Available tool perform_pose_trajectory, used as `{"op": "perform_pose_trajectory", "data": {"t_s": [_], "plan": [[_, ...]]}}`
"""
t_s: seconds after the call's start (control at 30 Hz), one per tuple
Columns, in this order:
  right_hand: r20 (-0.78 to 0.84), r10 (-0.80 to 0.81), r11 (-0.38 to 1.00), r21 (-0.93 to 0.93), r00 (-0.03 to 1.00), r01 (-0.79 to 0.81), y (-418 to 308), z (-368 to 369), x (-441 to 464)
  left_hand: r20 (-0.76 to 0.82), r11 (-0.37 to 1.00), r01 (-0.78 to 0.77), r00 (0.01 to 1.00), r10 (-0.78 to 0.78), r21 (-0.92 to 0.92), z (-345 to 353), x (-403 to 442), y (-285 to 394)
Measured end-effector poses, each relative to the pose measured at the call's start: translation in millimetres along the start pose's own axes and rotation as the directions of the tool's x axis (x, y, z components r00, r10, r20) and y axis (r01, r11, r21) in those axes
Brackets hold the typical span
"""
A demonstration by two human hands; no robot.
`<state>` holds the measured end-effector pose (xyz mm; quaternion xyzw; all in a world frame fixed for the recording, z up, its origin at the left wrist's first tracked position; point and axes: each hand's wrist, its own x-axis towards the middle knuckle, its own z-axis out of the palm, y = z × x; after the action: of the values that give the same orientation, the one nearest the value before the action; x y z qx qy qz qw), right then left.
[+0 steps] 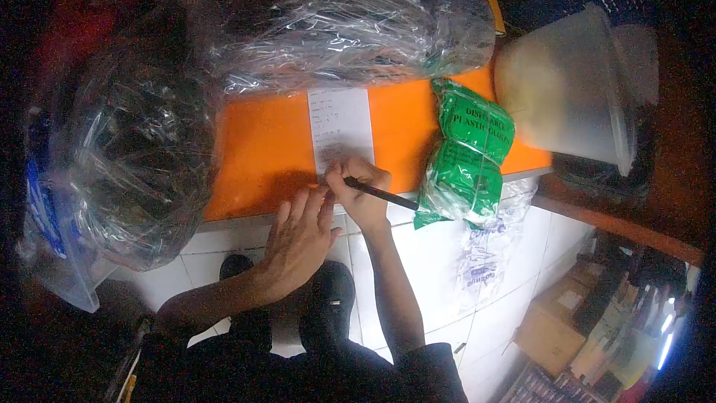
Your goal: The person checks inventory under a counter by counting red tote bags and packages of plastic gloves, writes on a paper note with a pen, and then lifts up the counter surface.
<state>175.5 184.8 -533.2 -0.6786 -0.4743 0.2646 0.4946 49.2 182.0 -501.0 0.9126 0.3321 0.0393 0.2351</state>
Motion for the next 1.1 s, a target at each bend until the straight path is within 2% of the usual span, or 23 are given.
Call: {"op": "perform_pose_trajectory", "data": {"t_s": [0.23,0.43,0.63,0.73,1.1], "plan": [[-0.016,-0.010,1.000,-0.001,1.000,0.010,2,1,0,-0.042,0.999,-0.006,0.999,0.008,0.034,1,0,0],[-0.026,-0.041,0.997,-0.060,0.999,0.039,3,0,-1,0.045,1.000,-0.001,0.999,0.000,0.020,-3,1,1],[-0.016,-0.047,0.998,-0.034,0.999,0.047,11,0,-2,0.045,1.000,0.007,0.999,-0.008,0.028,-4,1,1],[-0.032,-0.029,0.998,-0.064,0.999,0.027,5,-1,-1,-0.010,0.999,0.017,1.000,-0.017,0.048,-1,1,2],[-0.038,-0.037,0.997,-0.063,0.999,0.034,12,-2,-2,-0.011,0.995,-0.015,1.000,0.017,0.102,-5,3,2]]}}
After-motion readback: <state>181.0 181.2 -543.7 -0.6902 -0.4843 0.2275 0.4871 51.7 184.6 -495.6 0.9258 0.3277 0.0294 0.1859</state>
